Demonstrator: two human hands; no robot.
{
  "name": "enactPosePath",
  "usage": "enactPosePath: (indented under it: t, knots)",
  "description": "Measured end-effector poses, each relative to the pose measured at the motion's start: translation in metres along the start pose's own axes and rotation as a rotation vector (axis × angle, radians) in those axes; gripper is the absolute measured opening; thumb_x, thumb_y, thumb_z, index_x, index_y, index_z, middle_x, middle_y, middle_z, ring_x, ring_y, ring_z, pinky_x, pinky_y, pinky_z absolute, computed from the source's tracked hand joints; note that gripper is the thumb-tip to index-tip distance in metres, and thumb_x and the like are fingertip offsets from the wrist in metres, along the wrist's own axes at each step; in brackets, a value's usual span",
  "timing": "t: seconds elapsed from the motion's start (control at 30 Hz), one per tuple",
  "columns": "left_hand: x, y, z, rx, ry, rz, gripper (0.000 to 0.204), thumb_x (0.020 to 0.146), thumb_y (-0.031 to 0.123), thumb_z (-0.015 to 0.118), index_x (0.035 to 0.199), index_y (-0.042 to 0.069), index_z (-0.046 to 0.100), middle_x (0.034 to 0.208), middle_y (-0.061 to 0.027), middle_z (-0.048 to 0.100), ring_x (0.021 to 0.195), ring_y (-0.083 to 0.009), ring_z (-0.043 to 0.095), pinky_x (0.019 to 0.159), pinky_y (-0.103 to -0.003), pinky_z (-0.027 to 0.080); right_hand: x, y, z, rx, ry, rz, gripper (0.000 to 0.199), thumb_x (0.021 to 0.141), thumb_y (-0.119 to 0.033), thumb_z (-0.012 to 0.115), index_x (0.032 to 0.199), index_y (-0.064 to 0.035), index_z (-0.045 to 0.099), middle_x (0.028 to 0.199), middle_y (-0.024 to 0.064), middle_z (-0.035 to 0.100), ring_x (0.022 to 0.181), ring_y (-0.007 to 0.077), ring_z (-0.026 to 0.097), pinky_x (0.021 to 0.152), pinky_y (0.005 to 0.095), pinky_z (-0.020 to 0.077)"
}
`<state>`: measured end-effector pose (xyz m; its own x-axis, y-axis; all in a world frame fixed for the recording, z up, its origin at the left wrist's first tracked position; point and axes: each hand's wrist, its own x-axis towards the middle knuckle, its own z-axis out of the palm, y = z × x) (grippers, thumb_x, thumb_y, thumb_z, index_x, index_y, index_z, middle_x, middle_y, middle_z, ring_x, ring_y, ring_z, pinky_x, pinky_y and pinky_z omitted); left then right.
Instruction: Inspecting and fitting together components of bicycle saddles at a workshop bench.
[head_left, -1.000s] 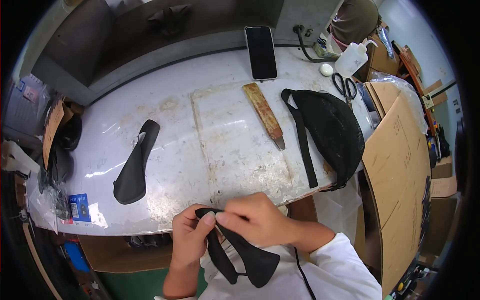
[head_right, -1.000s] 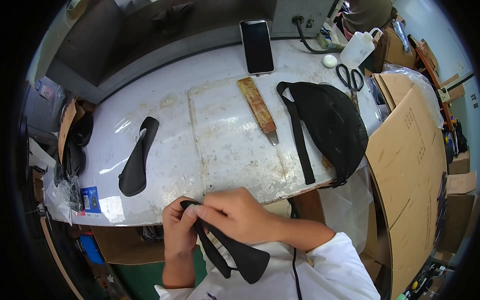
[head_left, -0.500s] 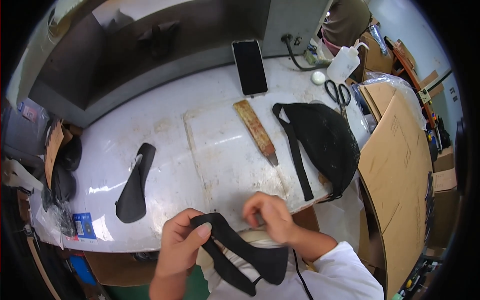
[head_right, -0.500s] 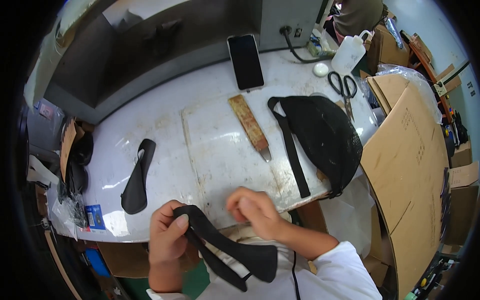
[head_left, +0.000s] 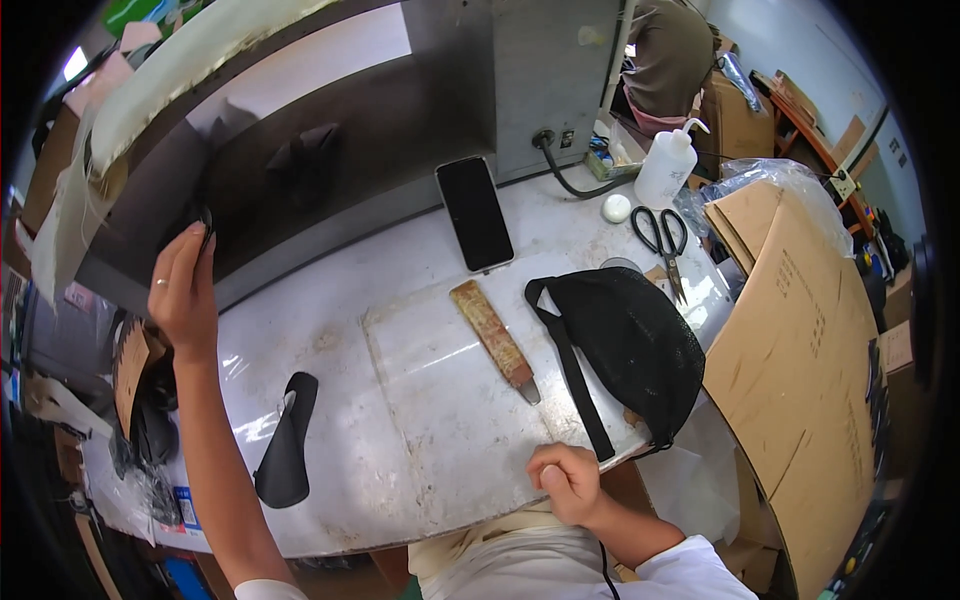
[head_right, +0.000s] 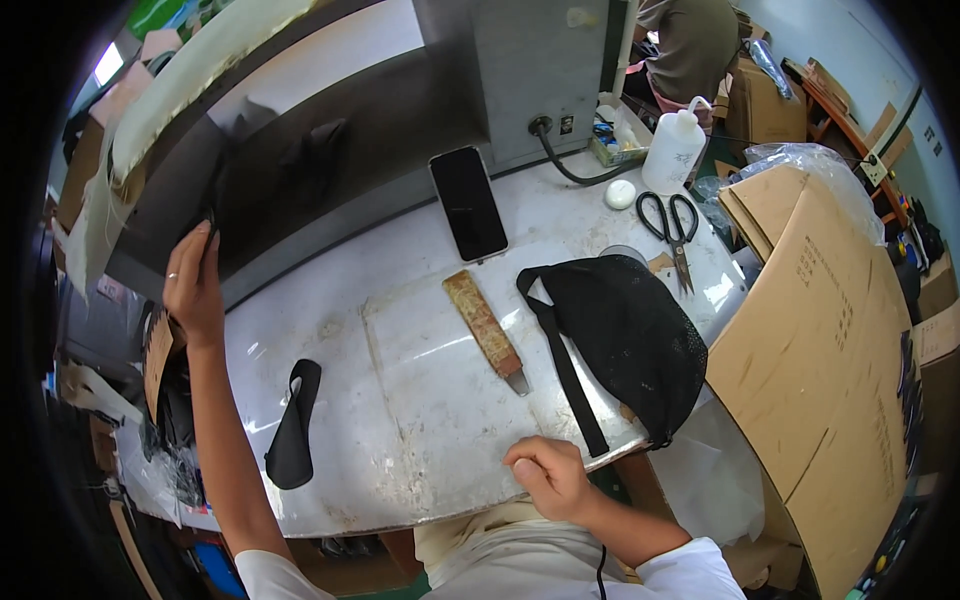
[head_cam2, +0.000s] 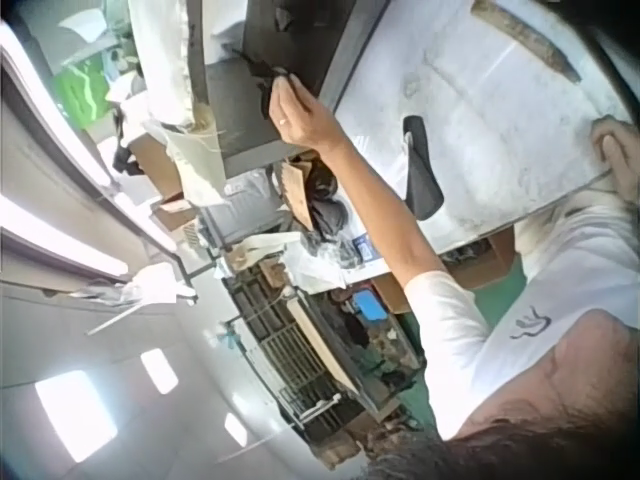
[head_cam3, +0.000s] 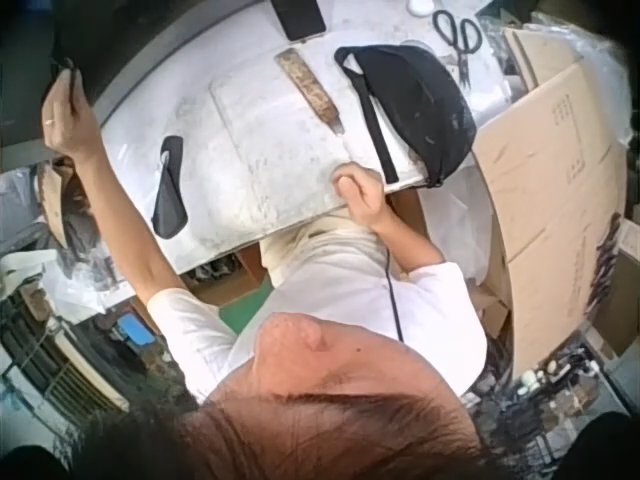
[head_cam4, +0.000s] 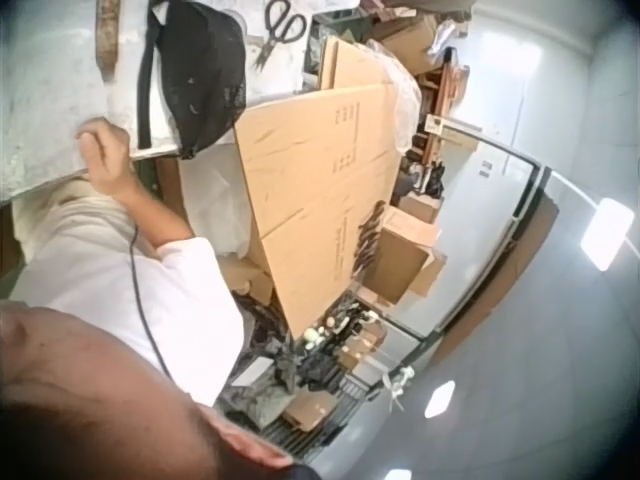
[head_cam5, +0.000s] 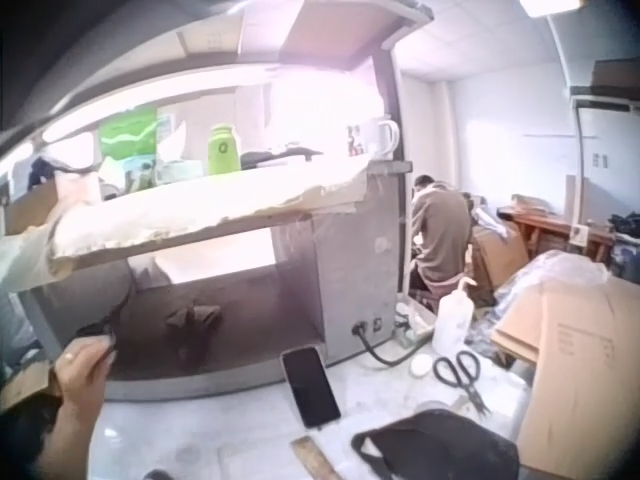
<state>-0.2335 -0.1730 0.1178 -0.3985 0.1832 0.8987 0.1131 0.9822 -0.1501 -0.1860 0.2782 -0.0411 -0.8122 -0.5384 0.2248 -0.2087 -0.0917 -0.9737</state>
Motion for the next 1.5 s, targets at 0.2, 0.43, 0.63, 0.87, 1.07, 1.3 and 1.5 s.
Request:
enactPosePath:
  t: [0.2, 0.43, 0.63, 0.87, 1.07, 1.3, 1.5]
  knots:
    - [-0.080, -0.064, 0.073, 0.175, -0.469, -0.555, 0.045, 0.094, 0.033, 0.058, 0.131, 0.007, 0.057, 0.132, -0.0221, 0.055, 0.125, -0.0381, 0.050, 0.106, -0.044, 0.036, 0.007, -0.002, -0.004, -0.039, -0.043, -0.129, 0.015, 0.092, -0.013, 0.056, 0.087, 0.0008, 0.061, 0.066, 0.0096, 0.057, 0.054, 0.0234, 0.055, 0.053, 0.0328, 0.0431]
    - [-0.042, 0.010, 0.127, 0.303, -0.521, -0.350, 0.044, 0.088, 0.037, 0.064, 0.121, 0.008, 0.062, 0.142, -0.0178, 0.046, 0.137, -0.0368, 0.034, 0.109, -0.052, 0.030, 0.005, 0.001, -0.001, -0.056, -0.031, -0.151, 0.018, 0.092, -0.015, 0.058, 0.087, 0.0011, 0.061, 0.066, 0.0097, 0.057, 0.053, 0.0229, 0.054, 0.052, 0.0323, 0.0418]
    - [-0.025, 0.042, 0.107, -0.170, -0.368, 0.362, 0.027, 0.070, 0.012, 0.078, 0.082, 0.004, 0.056, 0.105, -0.0141, 0.060, 0.101, -0.0361, 0.058, 0.093, -0.050, 0.047, 0.004, -0.001, 0.004, -0.022, -0.009, -0.139, 0.021, 0.094, -0.017, 0.056, 0.086, 0.0014, 0.062, 0.069, 0.0108, 0.060, 0.056, 0.0228, 0.057, 0.054, 0.0315, 0.0443]
    - [-0.036, 0.135, -0.043, -0.461, 0.303, -0.048, 0.035, 0.081, 0.005, 0.074, 0.096, 0.005, 0.043, 0.089, -0.0099, 0.055, 0.076, -0.0258, 0.059, 0.068, -0.038, 0.053, 0.001, -0.003, 0.001, -0.006, 0.011, -0.055, 0.024, 0.097, -0.017, 0.052, 0.085, 0.0019, 0.061, 0.065, 0.0077, 0.059, 0.054, 0.0135, 0.055, 0.051, 0.0267, 0.0430]
    - [-0.061, 0.222, -0.148, -0.961, 0.486, -1.146, 0.048, 0.080, 0.028, 0.078, 0.107, 0.004, 0.047, 0.086, -0.0074, 0.053, 0.069, -0.0138, 0.055, 0.058, -0.022, 0.047, 0.011, -0.022, 0.014, 0.203, 0.079, 0.097, 0.028, 0.101, -0.022, 0.050, 0.090, 0.0021, 0.059, 0.066, 0.0043, 0.057, 0.054, 0.0086, 0.050, 0.053, 0.0236, 0.0408]
    - [-0.111, 0.253, -0.159, -1.289, -0.457, -1.650, 0.028, 0.077, 0.001, 0.079, 0.098, -0.002, 0.061, 0.086, -0.0044, 0.066, 0.076, -0.0081, 0.062, 0.069, -0.024, 0.052, 0.047, -0.078, 0.079, 0.155, -0.573, 0.183, 0.023, 0.085, -0.015, 0.073, 0.092, -0.0014, 0.057, 0.092, 0.0049, 0.058, 0.077, 0.0118, 0.055, 0.063, 0.0242, 0.0438]
    - [-0.127, 0.259, -0.174, -1.271, -0.708, -1.486, 0.022, 0.076, 0.001, 0.080, 0.092, -0.003, 0.065, 0.082, -0.0018, 0.066, 0.074, -0.0051, 0.058, 0.064, -0.021, 0.048, 0.051, -0.089, 0.091, -0.069, -0.848, 0.120, 0.039, 0.091, -0.032, 0.067, 0.073, -0.0011, 0.052, 0.052, 0.0019, 0.043, 0.051, 0.0123, 0.044, 0.049, 0.0298, 0.0361]
